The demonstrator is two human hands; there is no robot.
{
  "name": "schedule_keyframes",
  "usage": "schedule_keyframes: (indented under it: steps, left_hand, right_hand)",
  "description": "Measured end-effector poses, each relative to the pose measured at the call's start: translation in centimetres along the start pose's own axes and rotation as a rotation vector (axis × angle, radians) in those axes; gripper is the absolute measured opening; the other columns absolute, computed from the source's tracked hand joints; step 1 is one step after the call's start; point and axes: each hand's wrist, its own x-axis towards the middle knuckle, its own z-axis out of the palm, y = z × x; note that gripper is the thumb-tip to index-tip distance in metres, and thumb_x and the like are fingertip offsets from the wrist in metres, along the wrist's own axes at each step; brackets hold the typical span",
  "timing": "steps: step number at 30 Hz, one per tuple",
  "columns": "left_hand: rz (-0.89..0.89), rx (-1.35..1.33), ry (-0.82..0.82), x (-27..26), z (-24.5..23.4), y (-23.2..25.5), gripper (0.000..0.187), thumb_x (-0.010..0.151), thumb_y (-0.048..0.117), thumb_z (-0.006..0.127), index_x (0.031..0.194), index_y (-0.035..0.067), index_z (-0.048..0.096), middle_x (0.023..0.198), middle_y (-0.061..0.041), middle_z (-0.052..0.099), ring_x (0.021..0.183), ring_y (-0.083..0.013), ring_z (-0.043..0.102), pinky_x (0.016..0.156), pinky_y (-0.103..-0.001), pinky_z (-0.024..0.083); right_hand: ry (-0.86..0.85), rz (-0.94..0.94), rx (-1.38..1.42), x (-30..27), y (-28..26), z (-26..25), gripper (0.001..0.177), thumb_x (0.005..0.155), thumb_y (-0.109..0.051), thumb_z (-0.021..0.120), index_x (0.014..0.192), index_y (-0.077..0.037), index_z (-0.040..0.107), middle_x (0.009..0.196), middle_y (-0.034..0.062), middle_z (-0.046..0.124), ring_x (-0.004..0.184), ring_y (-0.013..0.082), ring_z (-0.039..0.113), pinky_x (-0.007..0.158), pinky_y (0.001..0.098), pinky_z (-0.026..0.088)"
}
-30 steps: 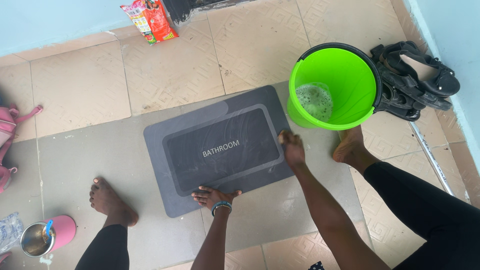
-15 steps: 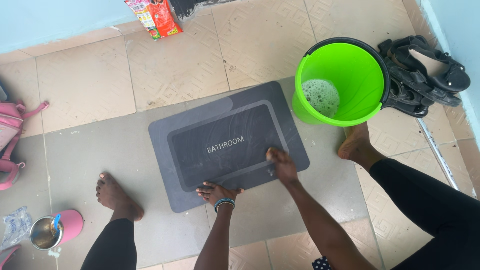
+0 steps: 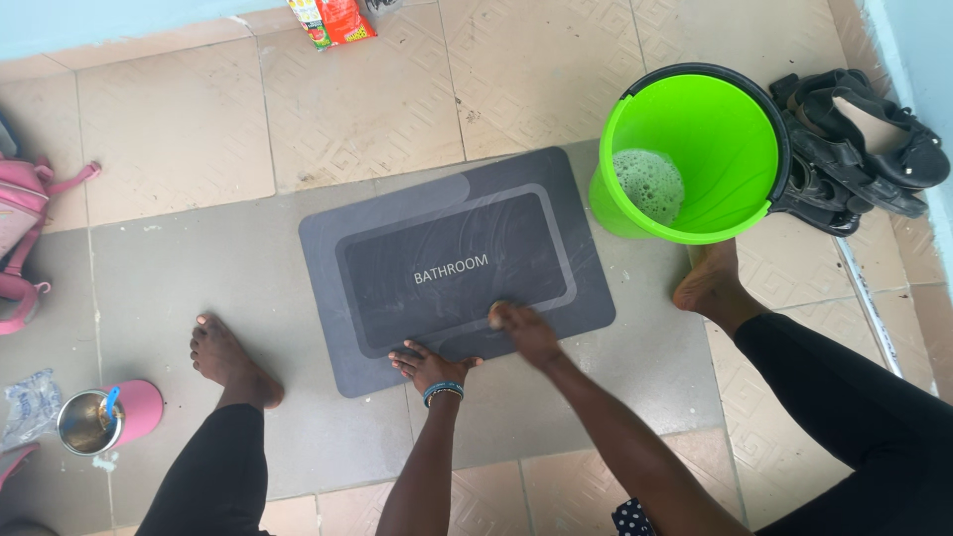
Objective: The person cleans a bathroom mat by scrubbing it with a cloth dipped in a bucket of soapy water. The person scrubs the entire surface of the mat, rinses the cloth in the bucket, and then lifts the mat.
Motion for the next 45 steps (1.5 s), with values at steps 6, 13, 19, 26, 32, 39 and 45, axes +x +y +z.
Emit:
schedule_keyframes:
  steps: [6, 13, 19, 26, 32, 39, 45]
  left_hand:
    - [-0.008, -0.049, 0.031, -0.1, 0.0, 0.0, 0.171, 0.043, 0.080, 0.088, 0.157, -0.008, -0.004, 0.162, -0.042, -0.006, 0.155, -0.0485, -0.003, 0.128, -0.044, 0.015]
    - [-0.033, -0.033, 0.001, 0.1, 0.1, -0.1, 0.171, 0.044, 0.080, 0.089, 0.158, -0.007, -0.004, 0.162, -0.042, -0.007, 0.155, -0.0489, -0.003, 0.128, -0.047, 0.015]
    - [-0.058, 0.018, -0.081, 1.6, 0.8, 0.8, 0.174, 0.048, 0.076, 0.091, 0.155, -0.015, -0.012, 0.158, -0.049, -0.010, 0.150, -0.0576, -0.007, 0.126, -0.055, 0.014]
    - [0.018, 0.136, -0.224, 2.0, -1.4, 0.4, 0.171, 0.054, 0.068, 0.095, 0.154, -0.015, -0.016, 0.157, -0.051, -0.010, 0.150, -0.0610, -0.001, 0.124, -0.055, 0.023]
    - [0.037, 0.211, -0.224, 1.9, -1.1, 0.2, 0.170, 0.054, 0.065, 0.096, 0.155, -0.012, -0.016, 0.158, -0.050, -0.009, 0.151, -0.0591, 0.001, 0.125, -0.052, 0.023]
    - [0.106, 0.070, -0.098, 1.8, 0.1, -1.9, 0.159, 0.054, 0.052, 0.100, 0.162, 0.012, -0.009, 0.161, -0.044, -0.012, 0.154, -0.0538, 0.000, 0.125, -0.045, 0.026]
    - [0.042, 0.087, -0.160, 1.5, -1.0, -0.2, 0.163, 0.053, 0.056, 0.100, 0.163, 0.008, -0.011, 0.160, -0.045, -0.014, 0.153, -0.0548, -0.004, 0.127, -0.049, 0.019]
  right_hand:
    - [0.343, 0.700, 0.210, -2.0, 8.3, -5.7, 0.042, 0.093, -0.001, 0.056, 0.135, 0.004, 0.059, 0.128, 0.0206, 0.061, 0.110, 0.0337, 0.063, 0.098, 0.0424, 0.053]
    - [0.283, 0.704, 0.245, -4.4, -3.8, 0.2, 0.029, 0.104, 0.003, 0.049, 0.133, -0.002, 0.053, 0.120, 0.0169, 0.058, 0.108, 0.0308, 0.061, 0.091, 0.0428, 0.054]
    - [0.226, 0.329, 0.020, -6.2, 0.5, -3.2, 0.046, 0.091, 0.001, 0.057, 0.136, 0.000, 0.051, 0.121, 0.0173, 0.057, 0.107, 0.0348, 0.060, 0.091, 0.0463, 0.053]
    - [0.254, 0.949, -0.073, -5.0, -0.2, -5.8, 0.054, 0.091, -0.006, 0.064, 0.142, 0.003, 0.048, 0.130, 0.0200, 0.055, 0.100, 0.0313, 0.066, 0.088, 0.0442, 0.054]
    - [0.038, 0.668, 0.241, -4.2, -11.3, -1.8, 0.058, 0.091, -0.005, 0.061, 0.145, 0.000, 0.045, 0.130, 0.0181, 0.057, 0.092, 0.0286, 0.069, 0.076, 0.0356, 0.060]
    - [0.060, 0.540, 0.042, -5.2, -1.7, -2.5, 0.044, 0.093, -0.012, 0.066, 0.135, -0.007, 0.057, 0.119, 0.0130, 0.064, 0.097, 0.0305, 0.069, 0.083, 0.0421, 0.056]
    - [0.248, 0.551, 0.107, -3.4, 1.7, -5.9, 0.040, 0.090, -0.009, 0.067, 0.129, -0.009, 0.060, 0.118, 0.0157, 0.063, 0.108, 0.0331, 0.063, 0.090, 0.0436, 0.054]
